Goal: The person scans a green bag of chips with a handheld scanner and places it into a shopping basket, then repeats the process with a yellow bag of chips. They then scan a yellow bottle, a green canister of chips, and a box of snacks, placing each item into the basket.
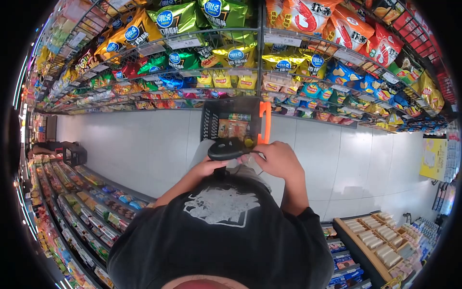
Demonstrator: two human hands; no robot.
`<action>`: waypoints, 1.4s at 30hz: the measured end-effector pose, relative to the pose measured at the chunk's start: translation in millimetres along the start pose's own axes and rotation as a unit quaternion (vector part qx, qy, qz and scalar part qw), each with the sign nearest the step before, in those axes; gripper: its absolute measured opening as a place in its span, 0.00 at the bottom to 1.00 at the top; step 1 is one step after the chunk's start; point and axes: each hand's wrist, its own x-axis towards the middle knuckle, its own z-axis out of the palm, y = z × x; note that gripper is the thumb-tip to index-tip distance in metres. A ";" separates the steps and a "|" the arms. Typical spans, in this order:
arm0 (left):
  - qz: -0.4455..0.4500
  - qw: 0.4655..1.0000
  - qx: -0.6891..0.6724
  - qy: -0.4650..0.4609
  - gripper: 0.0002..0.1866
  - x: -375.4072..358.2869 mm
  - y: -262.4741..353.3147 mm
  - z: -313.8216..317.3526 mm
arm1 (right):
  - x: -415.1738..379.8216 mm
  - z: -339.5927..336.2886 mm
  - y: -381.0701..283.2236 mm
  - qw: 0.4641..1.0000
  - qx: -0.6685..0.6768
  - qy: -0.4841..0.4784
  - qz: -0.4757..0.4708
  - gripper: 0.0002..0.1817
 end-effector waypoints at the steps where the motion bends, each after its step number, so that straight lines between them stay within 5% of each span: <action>1: 0.006 1.000 -0.029 0.011 0.22 1.7 8.8 8.5 | -2.7 -8.3 -4.1 1.000 -0.007 -0.007 -0.010 0.08; 6: 0.067 0.990 -0.124 -0.004 0.24 6.6 41.3 36.1 | -18.4 -60.0 -34.9 0.996 -0.001 0.025 -0.091 0.05; 12: 0.051 0.996 -0.055 0.043 0.25 -4.7 39.8 26.8 | -5.9 -58.6 -41.0 0.973 0.174 -0.023 -0.150 0.03; 15: 0.093 0.985 -0.101 0.102 0.16 1.2 47.4 19.3 | 4.7 -7.1 15.6 0.897 0.415 -0.150 -0.028 0.05; 18: 0.103 0.982 -0.078 0.141 0.17 -5.3 58.4 10.2 | 12.5 66.4 71.8 0.798 0.537 -0.274 -0.014 0.06; 21: 0.124 0.982 -0.057 0.131 0.19 -11.6 68.8 -16.4 | 8.7 154.2 102.9 0.865 0.419 -0.273 -0.042 0.06; 24: 0.183 0.956 -0.107 0.202 0.20 -25.1 87.7 -37.7 | -20.5 235.9 149.8 0.939 0.269 -0.191 0.095 0.11; 27: 0.214 0.946 -0.075 0.232 0.20 -51.9 103.1 -57.1 | -45.4 275.7 181.6 0.935 0.211 -0.138 0.248 0.10; 30: 0.199 0.943 -0.085 0.251 0.19 -82.2 95.9 -68.3 | -46.4 252.5 172.6 0.915 0.334 -0.002 0.226 0.08; 32: 0.186 0.944 -0.114 0.246 0.18 -98.9 80.9 -69.9 | -37.2 240.3 178.8 0.828 0.492 0.088 0.253 0.18; 34: 0.165 0.951 -0.113 0.236 0.14 -112.3 66.2 -70.2 | -12.4 245.3 192.5 0.835 0.402 0.236 0.292 0.23; 37: 0.142 0.956 -0.098 0.236 0.13 -120.6 56.0 -72.0 | 29.9 265.2 222.3 0.845 0.243 0.227 0.419 0.25; 42: 0.108 0.958 -0.168 0.205 0.15 -133.2 54.1 -84.4 | 66.8 294.2 187.0 0.875 0.112 0.154 0.445 0.42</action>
